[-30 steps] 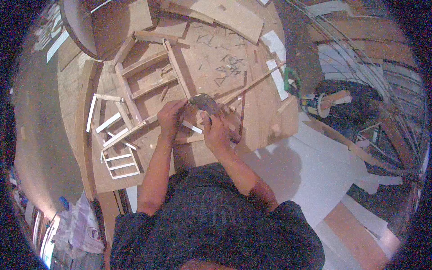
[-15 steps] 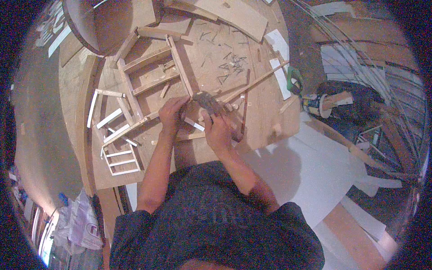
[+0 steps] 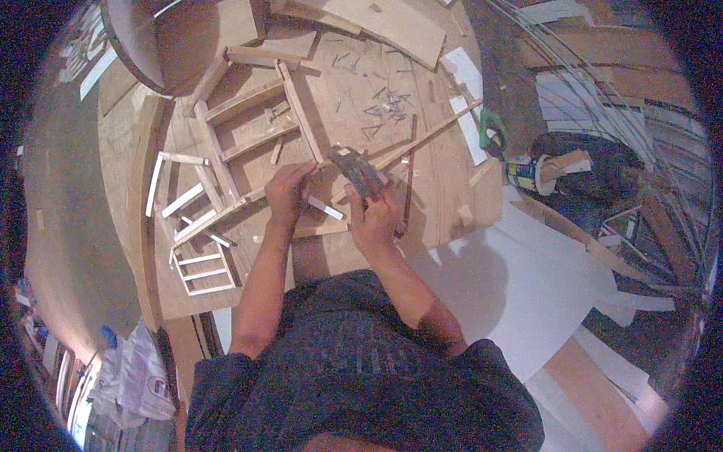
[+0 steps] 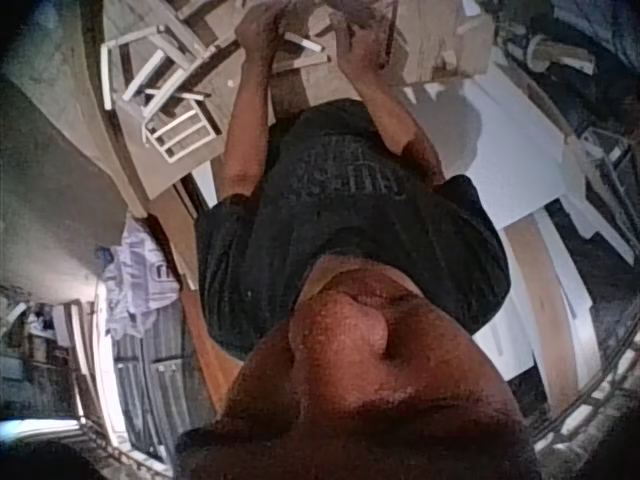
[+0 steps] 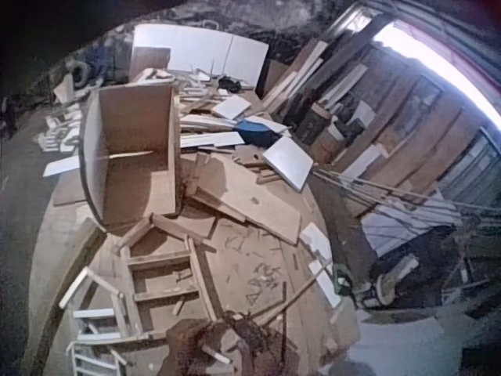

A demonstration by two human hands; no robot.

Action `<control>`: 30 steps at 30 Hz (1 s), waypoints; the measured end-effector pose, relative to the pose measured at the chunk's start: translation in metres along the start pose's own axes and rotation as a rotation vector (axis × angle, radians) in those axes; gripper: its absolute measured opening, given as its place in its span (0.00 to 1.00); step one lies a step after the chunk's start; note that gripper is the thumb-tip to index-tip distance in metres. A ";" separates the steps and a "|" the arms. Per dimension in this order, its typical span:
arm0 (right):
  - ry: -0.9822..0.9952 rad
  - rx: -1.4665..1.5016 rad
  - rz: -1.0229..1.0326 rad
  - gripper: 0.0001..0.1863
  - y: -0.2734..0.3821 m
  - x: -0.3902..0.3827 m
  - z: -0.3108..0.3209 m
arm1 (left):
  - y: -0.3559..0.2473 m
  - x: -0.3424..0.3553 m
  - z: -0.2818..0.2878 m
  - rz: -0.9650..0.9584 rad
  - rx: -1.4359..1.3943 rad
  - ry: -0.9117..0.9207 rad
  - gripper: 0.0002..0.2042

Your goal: The person constructs a small wooden house model by selecting nails from a container and using a hammer to secure thin wooden strips and panels onto the frame.

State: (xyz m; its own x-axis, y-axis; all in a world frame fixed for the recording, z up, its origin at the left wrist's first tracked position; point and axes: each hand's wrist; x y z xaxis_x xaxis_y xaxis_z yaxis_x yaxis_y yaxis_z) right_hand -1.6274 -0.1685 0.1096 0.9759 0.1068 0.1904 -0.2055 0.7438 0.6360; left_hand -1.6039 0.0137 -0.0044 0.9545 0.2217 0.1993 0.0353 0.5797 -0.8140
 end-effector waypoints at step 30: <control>0.290 -0.019 -0.216 0.17 0.003 0.000 -0.008 | 0.001 0.000 0.001 0.002 -0.059 0.003 0.19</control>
State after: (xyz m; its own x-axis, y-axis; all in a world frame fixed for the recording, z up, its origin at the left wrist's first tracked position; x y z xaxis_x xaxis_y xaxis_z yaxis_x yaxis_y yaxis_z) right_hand -1.6275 -0.1604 0.1056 0.9774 0.1270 -0.1689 0.0062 0.7815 0.6239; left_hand -1.6039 0.0148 -0.0046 0.9554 0.2210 0.1960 0.0504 0.5319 -0.8453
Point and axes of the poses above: each hand's wrist, its own x-axis towards the middle knuckle, its own z-axis out of the back of the hand, y = z × x, and after that the axes turned 11 degrees about z, right-handed
